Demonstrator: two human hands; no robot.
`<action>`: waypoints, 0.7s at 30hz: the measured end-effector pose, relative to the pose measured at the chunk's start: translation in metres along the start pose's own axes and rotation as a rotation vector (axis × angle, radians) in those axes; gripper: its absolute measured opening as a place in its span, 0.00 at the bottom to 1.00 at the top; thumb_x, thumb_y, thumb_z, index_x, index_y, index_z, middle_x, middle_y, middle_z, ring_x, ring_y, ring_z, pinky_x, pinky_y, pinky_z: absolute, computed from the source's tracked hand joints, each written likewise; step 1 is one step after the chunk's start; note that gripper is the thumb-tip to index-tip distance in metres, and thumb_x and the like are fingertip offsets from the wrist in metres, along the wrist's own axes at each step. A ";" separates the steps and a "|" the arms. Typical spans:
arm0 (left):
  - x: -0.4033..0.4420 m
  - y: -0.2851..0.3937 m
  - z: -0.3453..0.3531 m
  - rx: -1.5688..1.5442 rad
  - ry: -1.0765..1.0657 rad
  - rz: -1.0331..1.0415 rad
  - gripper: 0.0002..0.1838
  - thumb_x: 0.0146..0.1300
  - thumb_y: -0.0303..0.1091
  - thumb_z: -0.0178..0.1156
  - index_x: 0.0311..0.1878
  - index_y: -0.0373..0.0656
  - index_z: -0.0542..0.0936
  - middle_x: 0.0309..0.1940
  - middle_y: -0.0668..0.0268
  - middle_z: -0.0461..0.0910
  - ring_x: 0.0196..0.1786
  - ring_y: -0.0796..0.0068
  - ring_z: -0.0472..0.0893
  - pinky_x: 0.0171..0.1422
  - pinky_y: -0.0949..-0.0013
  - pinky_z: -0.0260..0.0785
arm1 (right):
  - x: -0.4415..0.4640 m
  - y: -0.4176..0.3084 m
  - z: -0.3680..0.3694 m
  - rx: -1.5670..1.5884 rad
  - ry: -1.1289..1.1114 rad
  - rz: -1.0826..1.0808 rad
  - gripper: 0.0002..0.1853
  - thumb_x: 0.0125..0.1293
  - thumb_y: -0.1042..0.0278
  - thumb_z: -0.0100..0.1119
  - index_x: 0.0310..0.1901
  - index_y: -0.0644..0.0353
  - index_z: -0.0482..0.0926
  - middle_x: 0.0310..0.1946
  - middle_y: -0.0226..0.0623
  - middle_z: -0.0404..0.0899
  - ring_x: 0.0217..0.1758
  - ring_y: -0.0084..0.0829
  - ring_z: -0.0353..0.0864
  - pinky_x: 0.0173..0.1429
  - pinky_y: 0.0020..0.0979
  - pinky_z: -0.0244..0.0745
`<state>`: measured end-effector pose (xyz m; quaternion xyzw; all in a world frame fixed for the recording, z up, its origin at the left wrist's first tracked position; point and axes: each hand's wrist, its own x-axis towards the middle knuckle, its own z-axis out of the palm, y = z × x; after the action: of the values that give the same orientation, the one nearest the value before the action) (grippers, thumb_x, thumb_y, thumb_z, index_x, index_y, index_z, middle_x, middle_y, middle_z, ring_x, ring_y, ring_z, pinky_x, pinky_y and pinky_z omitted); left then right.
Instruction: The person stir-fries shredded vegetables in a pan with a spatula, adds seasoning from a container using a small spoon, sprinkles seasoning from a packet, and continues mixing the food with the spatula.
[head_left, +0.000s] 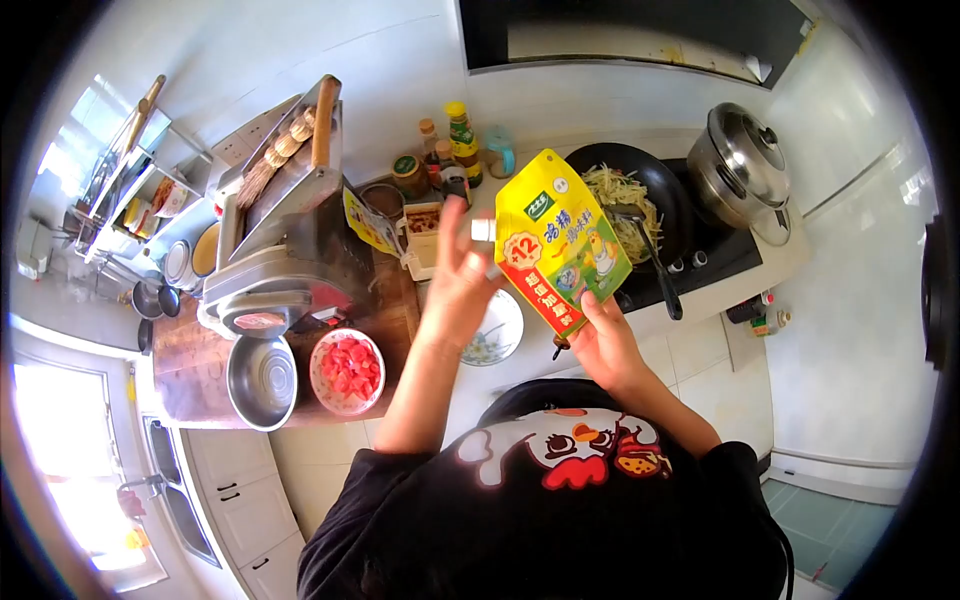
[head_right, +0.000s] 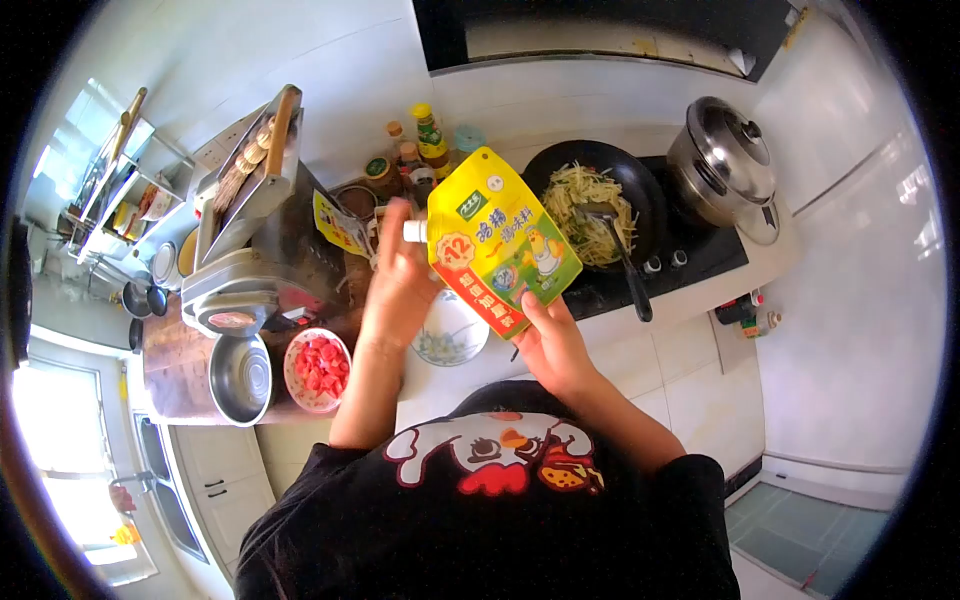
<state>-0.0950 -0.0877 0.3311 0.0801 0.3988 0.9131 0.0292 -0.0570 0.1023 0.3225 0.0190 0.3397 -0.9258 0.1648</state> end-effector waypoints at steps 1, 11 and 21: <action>-0.005 -0.012 -0.004 0.006 -0.043 -0.112 0.42 0.58 0.50 0.62 0.70 0.52 0.51 0.61 0.63 0.64 0.61 0.69 0.68 0.60 0.65 0.64 | 0.000 0.001 -0.002 -0.001 -0.012 0.007 0.25 0.68 0.67 0.48 0.65 0.55 0.55 0.60 0.36 0.64 0.62 0.30 0.67 0.64 0.36 0.65; 0.117 -0.009 -0.151 1.541 0.647 0.125 0.24 0.67 0.50 0.45 0.35 0.36 0.77 0.30 0.47 0.78 0.34 0.45 0.78 0.37 0.52 0.70 | -0.031 -0.008 -0.051 -1.110 -0.083 0.087 0.15 0.65 0.66 0.54 0.51 0.63 0.73 0.38 0.38 0.79 0.40 0.27 0.78 0.47 0.27 0.72; 0.147 -0.081 -0.249 0.608 0.986 -0.051 0.14 0.63 0.37 0.50 0.48 0.39 0.71 0.40 0.61 0.75 0.38 0.69 0.75 0.42 0.64 0.67 | -0.065 -0.058 -0.119 -1.626 0.527 -0.446 0.16 0.60 0.72 0.56 0.51 0.61 0.73 0.41 0.40 0.77 0.42 0.32 0.77 0.50 0.29 0.69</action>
<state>-0.2829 -0.1958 0.1229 -0.3596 0.6115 0.6858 -0.1623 -0.0228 0.2379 0.2767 0.0420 0.9159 -0.3736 -0.1409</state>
